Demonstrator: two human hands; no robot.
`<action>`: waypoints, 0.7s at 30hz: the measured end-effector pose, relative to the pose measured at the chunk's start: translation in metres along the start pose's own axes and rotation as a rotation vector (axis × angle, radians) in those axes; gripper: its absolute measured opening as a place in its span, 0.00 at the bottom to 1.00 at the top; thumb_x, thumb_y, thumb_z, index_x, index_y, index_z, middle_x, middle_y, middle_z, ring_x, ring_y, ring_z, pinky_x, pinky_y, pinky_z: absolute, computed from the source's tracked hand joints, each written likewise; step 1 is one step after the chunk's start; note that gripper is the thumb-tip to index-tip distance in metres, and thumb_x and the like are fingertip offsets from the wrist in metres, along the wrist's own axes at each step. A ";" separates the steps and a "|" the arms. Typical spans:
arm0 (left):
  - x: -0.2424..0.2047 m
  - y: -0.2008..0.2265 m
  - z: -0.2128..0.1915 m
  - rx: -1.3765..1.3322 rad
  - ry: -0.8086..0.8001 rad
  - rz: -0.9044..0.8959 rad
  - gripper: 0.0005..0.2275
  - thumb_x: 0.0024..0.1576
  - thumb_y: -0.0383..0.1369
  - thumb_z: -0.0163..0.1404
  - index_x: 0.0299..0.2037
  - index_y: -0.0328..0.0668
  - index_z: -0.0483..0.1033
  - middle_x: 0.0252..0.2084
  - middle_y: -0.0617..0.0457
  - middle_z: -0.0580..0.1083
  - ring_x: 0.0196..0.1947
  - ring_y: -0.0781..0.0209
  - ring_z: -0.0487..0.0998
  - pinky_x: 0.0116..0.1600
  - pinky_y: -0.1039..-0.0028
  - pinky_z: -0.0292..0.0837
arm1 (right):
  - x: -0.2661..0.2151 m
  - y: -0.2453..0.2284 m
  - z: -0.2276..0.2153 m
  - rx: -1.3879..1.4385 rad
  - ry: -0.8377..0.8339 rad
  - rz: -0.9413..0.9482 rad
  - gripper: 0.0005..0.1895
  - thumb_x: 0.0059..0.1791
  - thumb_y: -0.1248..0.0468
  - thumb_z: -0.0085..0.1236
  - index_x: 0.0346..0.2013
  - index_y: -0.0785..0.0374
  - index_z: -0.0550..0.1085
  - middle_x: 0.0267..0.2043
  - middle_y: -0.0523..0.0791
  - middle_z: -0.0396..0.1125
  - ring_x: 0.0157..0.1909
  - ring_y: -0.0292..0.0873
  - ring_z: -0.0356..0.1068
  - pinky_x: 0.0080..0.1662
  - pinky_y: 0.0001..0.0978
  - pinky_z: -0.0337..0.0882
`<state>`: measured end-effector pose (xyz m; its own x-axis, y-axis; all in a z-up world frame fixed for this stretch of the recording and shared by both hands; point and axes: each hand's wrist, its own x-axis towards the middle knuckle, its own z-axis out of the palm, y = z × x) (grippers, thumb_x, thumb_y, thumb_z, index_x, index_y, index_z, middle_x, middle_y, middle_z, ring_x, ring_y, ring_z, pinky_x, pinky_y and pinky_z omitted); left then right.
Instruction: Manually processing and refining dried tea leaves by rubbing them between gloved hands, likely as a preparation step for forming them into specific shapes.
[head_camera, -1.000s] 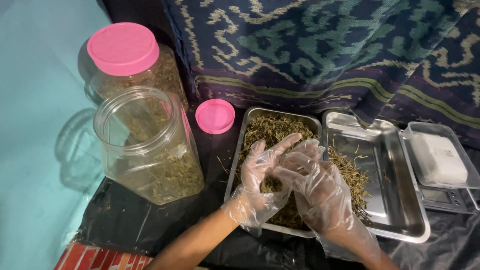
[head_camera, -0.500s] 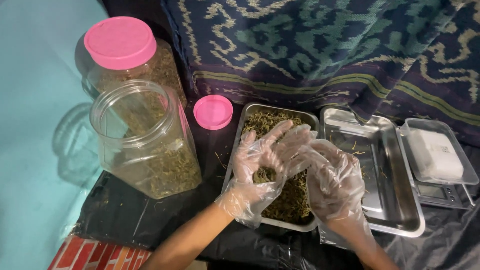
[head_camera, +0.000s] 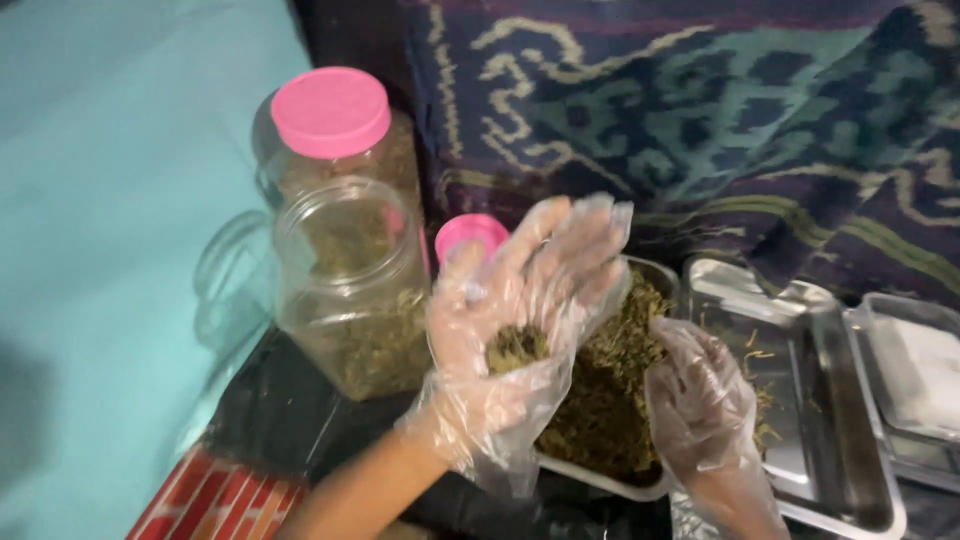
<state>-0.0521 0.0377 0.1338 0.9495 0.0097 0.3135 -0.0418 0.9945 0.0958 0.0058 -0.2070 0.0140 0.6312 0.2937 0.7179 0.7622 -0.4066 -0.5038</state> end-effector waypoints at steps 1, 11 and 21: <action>-0.001 0.007 0.016 0.001 0.014 0.012 0.35 0.74 0.49 0.44 0.83 0.25 0.61 0.88 0.21 0.57 0.89 0.25 0.57 0.93 0.40 0.51 | -0.006 0.003 -0.002 0.011 -0.014 0.004 0.25 0.60 0.78 0.55 0.72 0.64 0.78 0.73 0.57 0.74 0.71 0.53 0.79 0.68 0.39 0.80; 0.001 0.111 0.036 0.098 -0.326 0.082 0.25 0.78 0.40 0.54 0.78 0.26 0.77 0.84 0.35 0.72 0.90 0.43 0.71 1.01 0.50 0.59 | -0.005 0.004 0.001 -0.100 -0.039 -0.148 0.42 0.57 0.82 0.61 0.83 0.48 0.68 0.78 0.54 0.73 0.34 0.33 0.74 0.32 0.23 0.78; 0.001 0.201 0.046 0.036 0.087 0.359 0.30 0.61 0.36 0.53 0.75 0.27 0.73 0.90 0.30 0.64 0.91 0.32 0.62 0.91 0.33 0.55 | -0.004 -0.005 -0.003 -0.112 -0.063 -0.074 0.36 0.56 0.79 0.65 0.79 0.55 0.73 0.76 0.55 0.73 0.31 0.35 0.73 0.37 0.30 0.81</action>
<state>-0.0742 0.2328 0.1967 0.8951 0.3676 0.2522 -0.3864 0.9219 0.0276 -0.0006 -0.2082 0.0152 0.5844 0.3788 0.7176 0.7882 -0.4750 -0.3912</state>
